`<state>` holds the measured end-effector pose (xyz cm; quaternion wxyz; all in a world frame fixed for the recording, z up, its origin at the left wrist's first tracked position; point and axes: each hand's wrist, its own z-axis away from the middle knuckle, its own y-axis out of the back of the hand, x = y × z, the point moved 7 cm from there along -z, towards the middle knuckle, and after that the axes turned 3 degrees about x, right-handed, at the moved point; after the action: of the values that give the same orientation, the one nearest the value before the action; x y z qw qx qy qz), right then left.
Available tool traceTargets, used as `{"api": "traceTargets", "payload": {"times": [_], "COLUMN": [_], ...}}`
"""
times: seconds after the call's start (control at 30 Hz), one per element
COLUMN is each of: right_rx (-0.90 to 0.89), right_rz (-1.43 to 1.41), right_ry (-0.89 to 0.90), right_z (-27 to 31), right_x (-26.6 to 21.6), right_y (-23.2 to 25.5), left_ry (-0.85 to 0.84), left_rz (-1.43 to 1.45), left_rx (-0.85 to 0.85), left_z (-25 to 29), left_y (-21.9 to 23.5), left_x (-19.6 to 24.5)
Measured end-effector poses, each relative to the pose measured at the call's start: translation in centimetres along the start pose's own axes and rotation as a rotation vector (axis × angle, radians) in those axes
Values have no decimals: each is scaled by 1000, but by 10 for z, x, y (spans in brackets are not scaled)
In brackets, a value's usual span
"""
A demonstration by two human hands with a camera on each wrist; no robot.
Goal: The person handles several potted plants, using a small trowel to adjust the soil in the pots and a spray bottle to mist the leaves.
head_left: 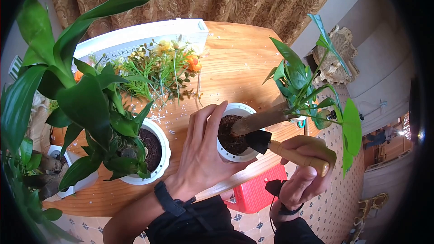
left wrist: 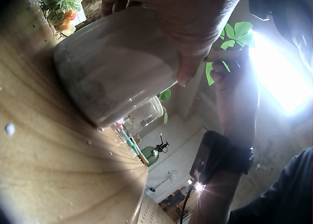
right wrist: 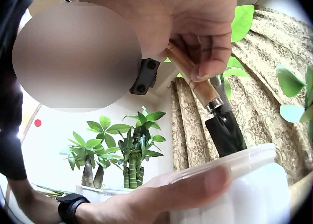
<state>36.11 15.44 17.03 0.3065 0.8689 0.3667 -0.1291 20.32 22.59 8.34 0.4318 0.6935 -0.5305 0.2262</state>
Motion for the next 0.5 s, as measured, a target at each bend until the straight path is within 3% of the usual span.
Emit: {"api": "traceTargets", "payload": {"times": [0.3,0.37,0.5], "right_rx": [62,9,-33], "right_rz": [52,74,61], "right_ry": [7,84,71], "right_z": [-2,-3,-5], "right_x": [4,1,0], "right_y": [8,4,0], "left_ry": [10,13,10], "left_rz": [2,2,3], "left_rx": [-5,-6,-2], "left_z": [0,1,1], "left_y": [0,0,0], "left_x": [-1,-1,0]}}
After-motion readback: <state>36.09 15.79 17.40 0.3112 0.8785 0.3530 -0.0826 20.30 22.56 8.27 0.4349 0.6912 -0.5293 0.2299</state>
